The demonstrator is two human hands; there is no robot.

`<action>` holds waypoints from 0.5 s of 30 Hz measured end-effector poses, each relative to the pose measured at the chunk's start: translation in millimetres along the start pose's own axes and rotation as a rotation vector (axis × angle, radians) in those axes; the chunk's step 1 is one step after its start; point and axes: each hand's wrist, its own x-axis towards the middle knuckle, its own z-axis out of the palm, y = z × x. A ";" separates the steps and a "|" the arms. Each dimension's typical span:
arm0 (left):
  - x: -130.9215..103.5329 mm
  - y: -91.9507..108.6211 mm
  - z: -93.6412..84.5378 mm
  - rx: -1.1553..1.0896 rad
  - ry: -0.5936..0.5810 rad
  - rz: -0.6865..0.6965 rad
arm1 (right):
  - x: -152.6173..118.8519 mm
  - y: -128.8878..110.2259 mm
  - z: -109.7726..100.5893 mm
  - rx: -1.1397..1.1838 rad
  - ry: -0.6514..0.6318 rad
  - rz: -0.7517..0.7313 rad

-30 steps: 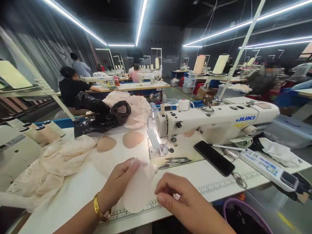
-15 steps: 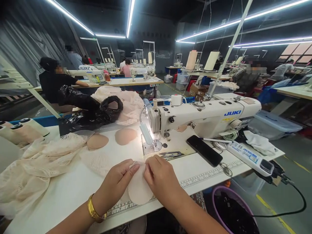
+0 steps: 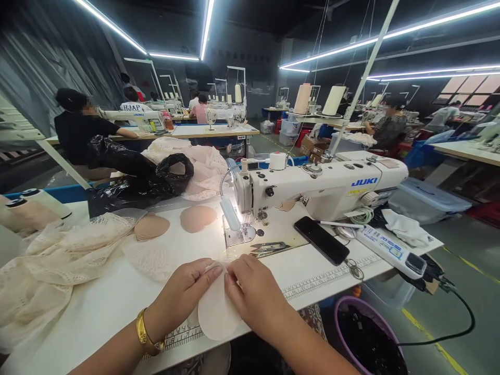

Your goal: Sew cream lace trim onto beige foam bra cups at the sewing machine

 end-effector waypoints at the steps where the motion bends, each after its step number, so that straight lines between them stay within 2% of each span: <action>1: -0.1 -0.2 -0.2 0.004 0.002 -0.004 | 0.2 1.3 3.1 -0.019 0.035 -0.029; 3: -0.3 -0.3 -0.3 0.002 -0.007 -0.019 | 2.7 6.6 4.0 -0.029 0.123 -0.028; 5: -0.4 0.0 0.0 -0.009 -0.040 -0.019 | 6.0 12.1 -3.8 0.045 0.208 0.066; 8: -0.6 -0.4 0.2 0.010 -0.067 0.031 | 4.6 14.4 -29.0 0.458 0.295 0.256; 10: -0.6 -2.3 -1.6 0.070 -0.055 0.073 | -6.8 12.6 -51.6 0.809 0.335 0.276; 11: -0.6 -3.8 -3.3 0.107 -0.040 0.097 | -16.5 12.0 -63.8 0.927 0.330 0.239; 12: -0.4 -5.7 -5.5 0.146 -0.012 0.135 | -28.7 12.3 -76.3 0.993 0.206 0.202; 13: -0.3 -7.9 -8.0 0.189 0.032 0.189 | -42.8 13.7 -89.0 0.986 -0.013 0.192; 14: -0.1 -10.0 -10.6 0.240 0.087 0.251 | -57.8 16.2 -101.8 0.896 -0.229 0.198; 15: 0.0 -11.8 -13.1 0.296 0.143 0.317 | -72.7 19.4 -114.4 0.735 -0.346 0.255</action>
